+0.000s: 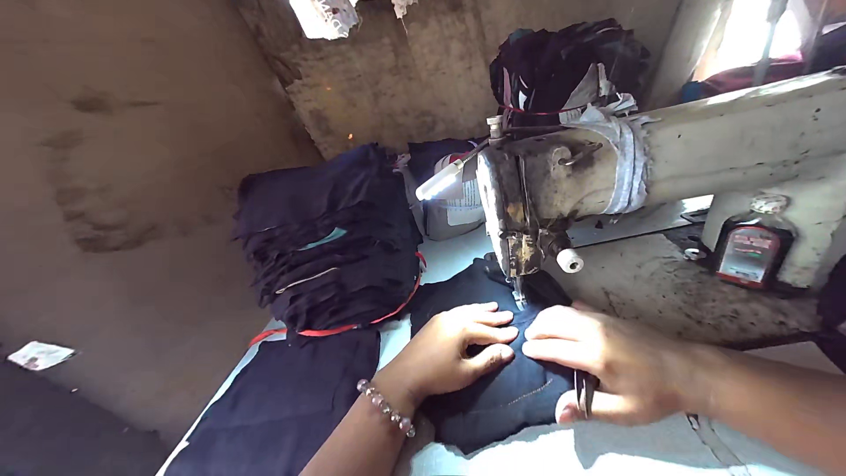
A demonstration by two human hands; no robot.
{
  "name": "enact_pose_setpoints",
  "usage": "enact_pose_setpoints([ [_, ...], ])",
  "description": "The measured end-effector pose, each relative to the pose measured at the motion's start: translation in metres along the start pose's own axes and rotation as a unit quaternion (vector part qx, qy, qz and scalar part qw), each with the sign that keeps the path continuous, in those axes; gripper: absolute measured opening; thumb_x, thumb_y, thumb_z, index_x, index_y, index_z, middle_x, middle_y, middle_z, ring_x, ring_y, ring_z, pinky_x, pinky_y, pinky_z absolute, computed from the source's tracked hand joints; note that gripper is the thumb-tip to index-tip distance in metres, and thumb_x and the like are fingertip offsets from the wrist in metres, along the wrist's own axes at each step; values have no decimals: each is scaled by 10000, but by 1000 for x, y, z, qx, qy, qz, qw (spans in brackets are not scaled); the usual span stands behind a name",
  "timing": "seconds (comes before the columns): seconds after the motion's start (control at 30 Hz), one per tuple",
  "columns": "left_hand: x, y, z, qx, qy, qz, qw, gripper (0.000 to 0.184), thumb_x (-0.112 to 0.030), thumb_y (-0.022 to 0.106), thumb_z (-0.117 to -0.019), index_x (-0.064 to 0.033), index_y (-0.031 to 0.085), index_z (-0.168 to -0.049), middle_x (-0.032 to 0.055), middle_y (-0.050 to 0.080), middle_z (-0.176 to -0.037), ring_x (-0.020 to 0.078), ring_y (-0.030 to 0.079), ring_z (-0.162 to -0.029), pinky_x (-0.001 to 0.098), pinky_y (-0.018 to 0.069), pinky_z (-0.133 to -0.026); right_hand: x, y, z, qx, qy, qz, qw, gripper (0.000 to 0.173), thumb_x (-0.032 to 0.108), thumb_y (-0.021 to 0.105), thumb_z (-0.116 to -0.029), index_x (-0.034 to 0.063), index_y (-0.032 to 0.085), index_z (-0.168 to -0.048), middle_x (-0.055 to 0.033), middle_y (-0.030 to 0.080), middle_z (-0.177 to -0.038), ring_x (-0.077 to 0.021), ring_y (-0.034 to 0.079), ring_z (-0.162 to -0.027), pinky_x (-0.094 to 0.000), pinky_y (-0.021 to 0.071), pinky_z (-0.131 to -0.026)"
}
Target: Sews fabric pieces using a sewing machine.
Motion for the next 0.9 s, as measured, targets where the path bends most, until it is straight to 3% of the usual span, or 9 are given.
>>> enact_pose_setpoints([
  [0.13, -4, 2, -7, 23, -57, -42, 997, 393, -320, 487, -1069, -96, 722, -1290, 107, 667, -1371, 256, 553, -1376, 401, 388, -1181, -14, 0, 1, -8, 28, 16, 999, 649, 603, 427, -1019, 27, 705, -1130, -139, 707, -1110, -277, 664, -1088, -419, 534, -924],
  [0.3, -9, 3, -14, 53, -117, -92, 987, 456, -351, 400, -1092, -118, 653, -1390, 75, 612, -1450, 227, 510, -1416, 391, 349, -1203, -31, -4, 3, 20, 95, 4, 995, 619, 580, 493, -994, 20, 715, -1138, -137, 700, -1112, -301, 658, -1089, -493, 536, -889],
  [0.37, -11, 2, -15, 50, -114, -105, 987, 462, -303, 363, -1090, -100, 657, -1382, 79, 623, -1436, 230, 536, -1394, 396, 362, -1193, -36, -6, 4, 25, 108, 15, 994, 629, 583, 497, -988, 20, 725, -1152, -133, 701, -1124, -305, 659, -1097, -526, 536, -883],
  [0.43, -14, -1, -17, 53, -116, -107, 986, 479, -238, 331, -1056, -100, 680, -1354, 70, 649, -1403, 230, 573, -1356, 406, 392, -1163, -33, -7, 2, 6, 81, 36, 996, 640, 602, 477, -990, 28, 727, -1124, -124, 707, -1115, -290, 663, -1091, -496, 540, -880],
  [0.5, -16, -9, -21, 66, -125, -94, 985, 501, -193, 320, -1010, -90, 709, -1308, 73, 671, -1371, 236, 599, -1322, 430, 419, -1122, -17, -5, -7, -10, 34, 27, 999, 651, 613, 454, -1001, 36, 701, -1171, -131, 709, -1166, -286, 663, -1134, -466, 541, -940],
  [0.57, -16, -16, -27, 83, -135, -72, 985, 484, -166, 338, -986, -67, 745, -1229, 89, 696, -1327, 242, 612, -1305, 448, 436, -1100, 3, 1, -18, 28, 27, -8, 999, 684, 597, 481, -995, 6, 643, -1297, -170, 674, -1281, -337, 629, -1219, -529, 521, -944],
  [0.67, -10, -26, -38, 152, -163, -44, 974, 446, -113, 390, -980, -93, 733, -1264, 108, 684, -1331, 241, 581, -1319, 422, 413, -1116, 12, 10, -22, 78, 51, -13, 996, 732, 624, 481, -979, 2, 613, -1342, -183, 648, -1338, -384, 595, -1269, -591, 509, -917],
  [0.83, 5, -20, -41, 141, -100, -53, 983, 336, -161, 509, -991, -83, 765, -1195, 147, 727, -1184, 280, 610, -1236, 431, 411, -1102, 11, 1, -14, 52, 61, 0, 997, 716, 661, 460, -969, 9, 677, -1167, -174, 709, -1163, -346, 673, -1114, -544, 530, -845],
  [0.9, 4, -20, -41, 141, -110, -52, 983, 320, -209, 531, -1016, -90, 763, -1203, 156, 719, -1122, 268, 629, -1147, 414, 448, -1036, 10, 0, -13, 46, 65, 13, 997, 702, 677, 423, -977, 43, 673, -1147, -154, 708, -1074, -328, 684, -1039, -517, 538, -814],
])
Point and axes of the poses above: each hand's wrist, its own z-axis away from the middle knuckle, its own y-axis out of the palm, x = y × z, the point moved 3 cm from there along -z, towards the middle knuckle
